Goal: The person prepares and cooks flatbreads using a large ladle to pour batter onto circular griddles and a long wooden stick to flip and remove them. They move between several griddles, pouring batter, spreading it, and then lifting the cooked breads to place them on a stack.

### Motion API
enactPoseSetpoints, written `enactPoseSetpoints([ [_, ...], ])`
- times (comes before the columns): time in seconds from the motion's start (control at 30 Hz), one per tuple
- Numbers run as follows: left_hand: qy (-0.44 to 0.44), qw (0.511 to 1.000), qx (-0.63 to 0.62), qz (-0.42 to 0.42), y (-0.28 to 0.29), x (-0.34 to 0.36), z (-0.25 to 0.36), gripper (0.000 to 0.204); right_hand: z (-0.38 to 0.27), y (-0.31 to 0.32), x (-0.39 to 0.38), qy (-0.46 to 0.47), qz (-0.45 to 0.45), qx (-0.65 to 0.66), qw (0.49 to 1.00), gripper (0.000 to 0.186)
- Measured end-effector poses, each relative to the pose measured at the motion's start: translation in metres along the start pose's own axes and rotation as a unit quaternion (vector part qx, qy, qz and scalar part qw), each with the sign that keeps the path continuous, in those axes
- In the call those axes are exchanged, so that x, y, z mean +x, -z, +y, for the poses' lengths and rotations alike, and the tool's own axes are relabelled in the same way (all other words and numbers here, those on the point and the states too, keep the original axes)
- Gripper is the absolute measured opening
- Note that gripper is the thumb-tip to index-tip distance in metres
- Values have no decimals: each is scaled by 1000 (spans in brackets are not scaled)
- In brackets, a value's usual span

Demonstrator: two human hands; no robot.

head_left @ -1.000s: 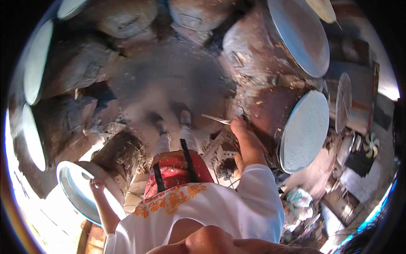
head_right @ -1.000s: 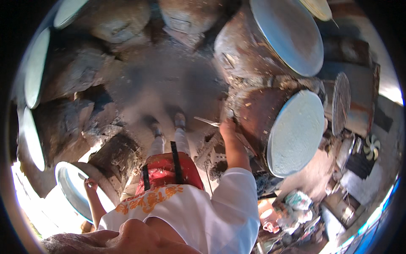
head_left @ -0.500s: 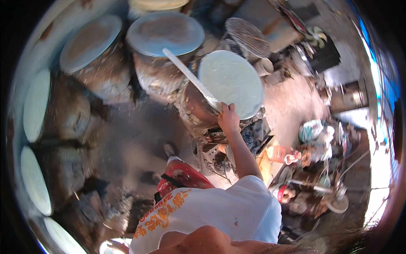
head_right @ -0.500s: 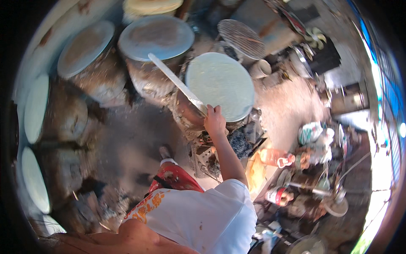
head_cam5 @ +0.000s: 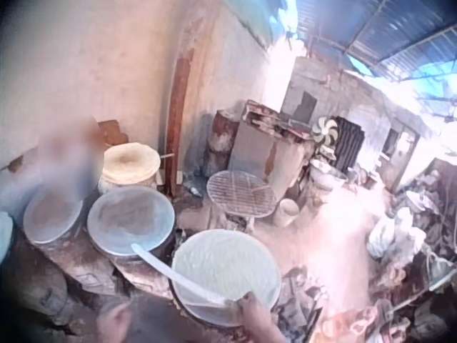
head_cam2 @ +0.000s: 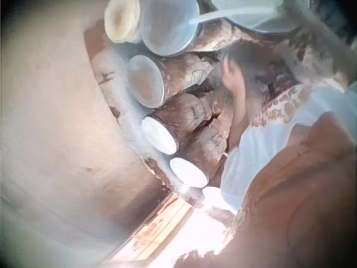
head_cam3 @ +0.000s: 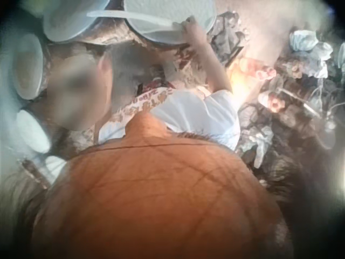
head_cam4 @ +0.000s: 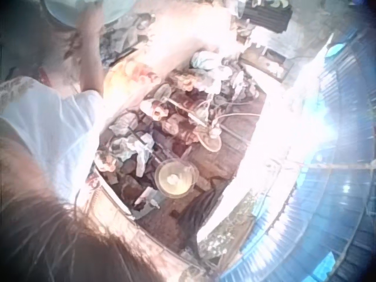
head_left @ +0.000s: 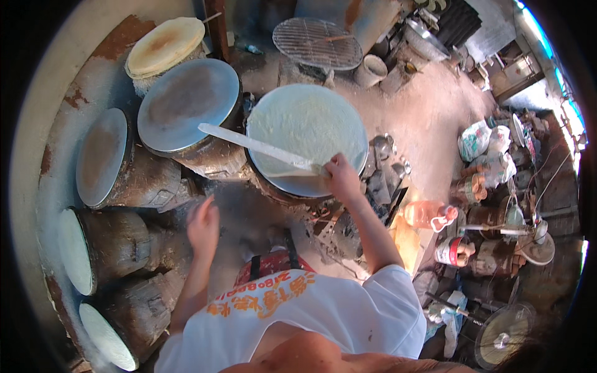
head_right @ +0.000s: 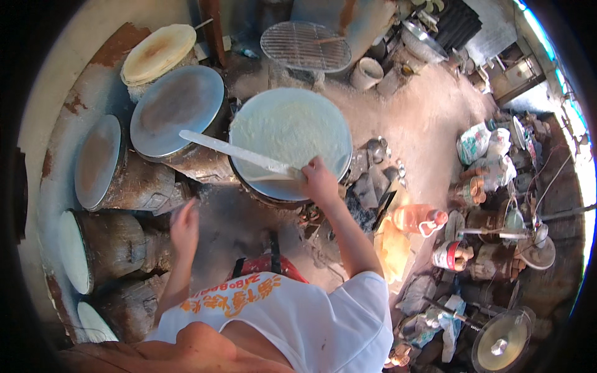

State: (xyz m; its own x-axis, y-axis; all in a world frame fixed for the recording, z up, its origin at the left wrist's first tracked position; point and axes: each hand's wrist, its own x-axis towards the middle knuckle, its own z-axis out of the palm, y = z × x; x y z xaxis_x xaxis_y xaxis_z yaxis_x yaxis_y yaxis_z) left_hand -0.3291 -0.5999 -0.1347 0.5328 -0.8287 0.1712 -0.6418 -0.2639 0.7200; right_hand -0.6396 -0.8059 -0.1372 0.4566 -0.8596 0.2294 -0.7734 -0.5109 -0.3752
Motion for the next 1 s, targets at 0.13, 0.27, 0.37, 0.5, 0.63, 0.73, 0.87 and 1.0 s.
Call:
enactPoseSetpoints([
  [0.13,-296,950,71,-75,-90,82,49,47,-8,6,21,8,-29,32,999,15],
  [0.27,-332,929,24,-161,-134,116,44,17,-5,21,33,18,-49,29,998,19],
  [0.37,-347,926,-48,-139,-140,127,48,10,0,31,40,12,-48,53,997,18],
  [0.5,-365,917,-73,-144,-140,137,69,12,8,44,43,-8,-30,98,995,18],
  [0.63,-388,906,-55,-160,-125,125,64,21,13,60,27,-72,-8,113,991,24],
  [0.73,-242,966,-18,-83,-73,75,34,25,9,33,-4,-150,-31,126,980,24],
  [0.87,-8,996,44,72,-21,-47,-33,27,-51,-13,-19,-184,31,310,932,15],
  [1.0,286,949,-4,135,24,-184,-61,27,-120,-65,5,40,-5,354,935,19],
])
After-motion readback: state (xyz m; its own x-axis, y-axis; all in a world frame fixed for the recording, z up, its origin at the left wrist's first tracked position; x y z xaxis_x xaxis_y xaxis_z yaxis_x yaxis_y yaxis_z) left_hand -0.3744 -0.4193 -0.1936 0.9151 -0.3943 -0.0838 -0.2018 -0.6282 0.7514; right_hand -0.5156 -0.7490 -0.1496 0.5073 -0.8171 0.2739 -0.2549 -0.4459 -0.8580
